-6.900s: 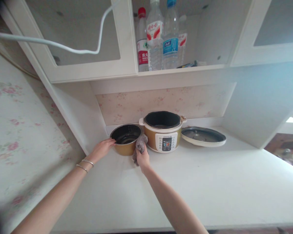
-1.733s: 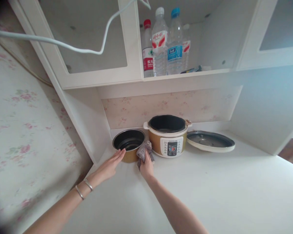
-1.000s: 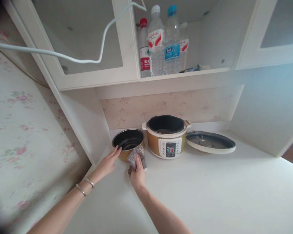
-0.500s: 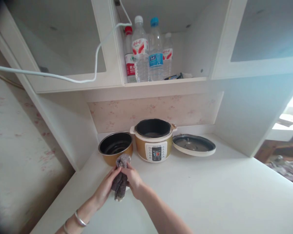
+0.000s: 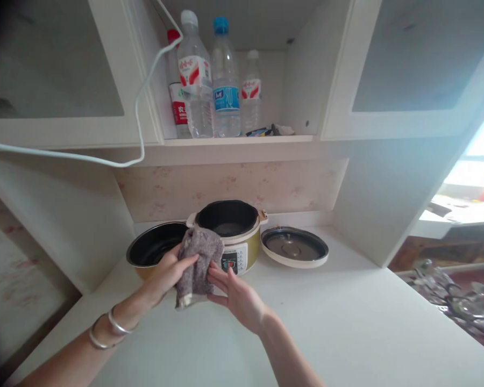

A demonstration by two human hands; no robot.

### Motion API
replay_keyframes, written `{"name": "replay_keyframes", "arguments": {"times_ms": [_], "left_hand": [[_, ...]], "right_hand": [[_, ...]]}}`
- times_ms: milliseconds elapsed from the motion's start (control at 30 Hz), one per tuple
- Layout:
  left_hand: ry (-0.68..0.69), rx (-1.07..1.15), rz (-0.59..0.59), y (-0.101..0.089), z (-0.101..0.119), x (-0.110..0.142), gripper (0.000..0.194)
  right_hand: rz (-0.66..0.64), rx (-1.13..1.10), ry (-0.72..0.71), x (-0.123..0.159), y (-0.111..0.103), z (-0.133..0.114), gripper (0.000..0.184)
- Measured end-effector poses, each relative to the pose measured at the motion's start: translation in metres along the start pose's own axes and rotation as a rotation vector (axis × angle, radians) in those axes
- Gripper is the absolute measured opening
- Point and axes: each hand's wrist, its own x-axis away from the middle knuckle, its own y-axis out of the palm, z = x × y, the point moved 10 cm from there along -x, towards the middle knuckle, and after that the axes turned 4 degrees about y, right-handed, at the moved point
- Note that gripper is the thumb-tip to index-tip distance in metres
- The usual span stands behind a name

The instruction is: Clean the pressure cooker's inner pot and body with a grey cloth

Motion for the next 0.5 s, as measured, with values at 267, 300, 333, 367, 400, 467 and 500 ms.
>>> {"name": "replay_keyframes", "arguments": {"times_ms": [267,300,333,367,400,467,500], "left_hand": [[0.103,0.151,0.145,-0.014,0.064,-0.132,0.039],[0.095,0.1,0.173,-0.012,0.062,-0.149,0.035],[0.088,0.027,0.184,-0.007,0.06,-0.164,0.032],[0.071,-0.053,0.162,0.003,0.056,-0.178,0.031],[0.046,-0.123,0.115,0.016,0.05,-0.189,0.031],[-0.018,-0.206,-0.04,0.05,0.035,-0.203,0.03],[-0.05,-0.217,-0.12,0.068,0.027,-0.205,0.029]], "right_hand": [[0.545,0.071,0.06,0.058,-0.15,0.046,0.046],[0.611,0.096,0.07,0.065,-0.165,0.056,0.048],[0.671,0.113,0.06,0.072,-0.178,0.064,0.049],[0.717,0.122,0.036,0.077,-0.188,0.07,0.05],[0.751,0.13,0.01,0.081,-0.194,0.074,0.051],[0.788,0.168,-0.03,0.085,-0.2,0.08,0.053],[0.801,0.208,-0.037,0.085,-0.201,0.082,0.054]]}}
